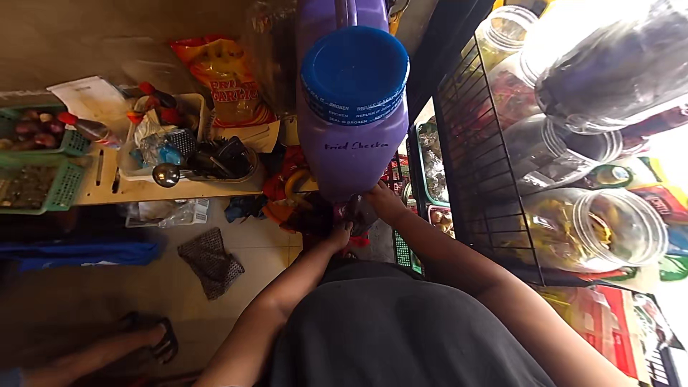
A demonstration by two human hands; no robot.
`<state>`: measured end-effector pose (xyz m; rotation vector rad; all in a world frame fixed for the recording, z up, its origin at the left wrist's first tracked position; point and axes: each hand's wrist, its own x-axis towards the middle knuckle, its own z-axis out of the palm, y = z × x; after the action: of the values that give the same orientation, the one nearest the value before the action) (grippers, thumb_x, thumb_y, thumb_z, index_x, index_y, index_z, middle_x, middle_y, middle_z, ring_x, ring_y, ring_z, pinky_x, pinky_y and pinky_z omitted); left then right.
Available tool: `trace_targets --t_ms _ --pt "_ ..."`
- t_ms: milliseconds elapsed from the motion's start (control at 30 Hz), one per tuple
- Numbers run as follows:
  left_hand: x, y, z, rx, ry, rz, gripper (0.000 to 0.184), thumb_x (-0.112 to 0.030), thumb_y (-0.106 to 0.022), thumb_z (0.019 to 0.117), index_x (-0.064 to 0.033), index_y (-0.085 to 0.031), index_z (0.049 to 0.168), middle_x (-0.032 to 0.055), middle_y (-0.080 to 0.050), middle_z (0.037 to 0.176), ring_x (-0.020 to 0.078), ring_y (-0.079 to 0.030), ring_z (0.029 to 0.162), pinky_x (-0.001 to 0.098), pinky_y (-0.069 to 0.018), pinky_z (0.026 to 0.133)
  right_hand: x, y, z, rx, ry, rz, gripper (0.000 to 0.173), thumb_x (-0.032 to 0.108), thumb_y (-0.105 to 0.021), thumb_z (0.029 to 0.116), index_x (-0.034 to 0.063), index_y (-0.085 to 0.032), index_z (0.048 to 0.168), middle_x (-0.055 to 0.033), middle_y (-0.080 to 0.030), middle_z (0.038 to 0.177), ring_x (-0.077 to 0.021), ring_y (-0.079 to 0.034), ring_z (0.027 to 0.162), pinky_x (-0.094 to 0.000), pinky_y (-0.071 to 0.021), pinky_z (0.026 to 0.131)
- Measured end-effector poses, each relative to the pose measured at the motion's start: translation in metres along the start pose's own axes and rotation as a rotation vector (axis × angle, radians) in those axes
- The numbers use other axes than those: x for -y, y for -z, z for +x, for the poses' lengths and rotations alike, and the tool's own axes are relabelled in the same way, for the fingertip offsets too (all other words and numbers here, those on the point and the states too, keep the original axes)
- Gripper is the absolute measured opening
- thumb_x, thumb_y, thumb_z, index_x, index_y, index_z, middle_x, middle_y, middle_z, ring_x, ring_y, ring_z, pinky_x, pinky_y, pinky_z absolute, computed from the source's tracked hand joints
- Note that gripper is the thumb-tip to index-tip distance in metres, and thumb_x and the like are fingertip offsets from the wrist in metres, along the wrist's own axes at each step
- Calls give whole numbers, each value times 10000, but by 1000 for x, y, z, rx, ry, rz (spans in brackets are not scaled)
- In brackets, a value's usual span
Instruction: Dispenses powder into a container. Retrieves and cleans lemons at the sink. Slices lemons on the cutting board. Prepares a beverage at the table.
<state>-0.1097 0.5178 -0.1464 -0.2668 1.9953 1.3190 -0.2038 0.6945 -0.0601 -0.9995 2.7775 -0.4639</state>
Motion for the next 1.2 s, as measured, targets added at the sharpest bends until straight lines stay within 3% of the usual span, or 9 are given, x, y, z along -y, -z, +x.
trace_targets --t_ms 167,333,467,1200 --pt "-4 21 -8 -36 36 -1 526 -328 -229 1143 63 -548 1293 197 -592 1116 240 -593 976 379 -500 909 -1 -3 1 18 -54 40 444 -133 -626 908 120 -721 1261 -213 -597 1388 -456 -543 1322 -608 -541 996" --pt "-13 24 1 -42 46 206 561 -368 -238 1137 51 -534 1367 255 -579 1347 329 -569 1266 474 -426 1099 1 1 2 53 -53 22 456 -146 -664 869 106 -728 1243 -226 -599 1372 -455 -554 1303 -592 -547 992" --pt "-13 28 -5 -4 49 307 585 -390 -220 1135 44 -495 1414 251 -529 1433 331 -506 1363 485 -379 1154 -1 -2 2 21 -52 24 418 -125 -646 902 116 -738 1232 -204 -605 1372 -427 -564 1297 -566 -542 1013" --pt "-13 39 -15 29 83 307 604 -423 -229 1130 35 -509 1408 254 -558 1391 346 -538 1322 515 -403 1123 1 -7 2 -61 -42 9 444 -135 -642 893 138 -746 1229 -199 -627 1358 -429 -558 1318 -585 -540 1009"
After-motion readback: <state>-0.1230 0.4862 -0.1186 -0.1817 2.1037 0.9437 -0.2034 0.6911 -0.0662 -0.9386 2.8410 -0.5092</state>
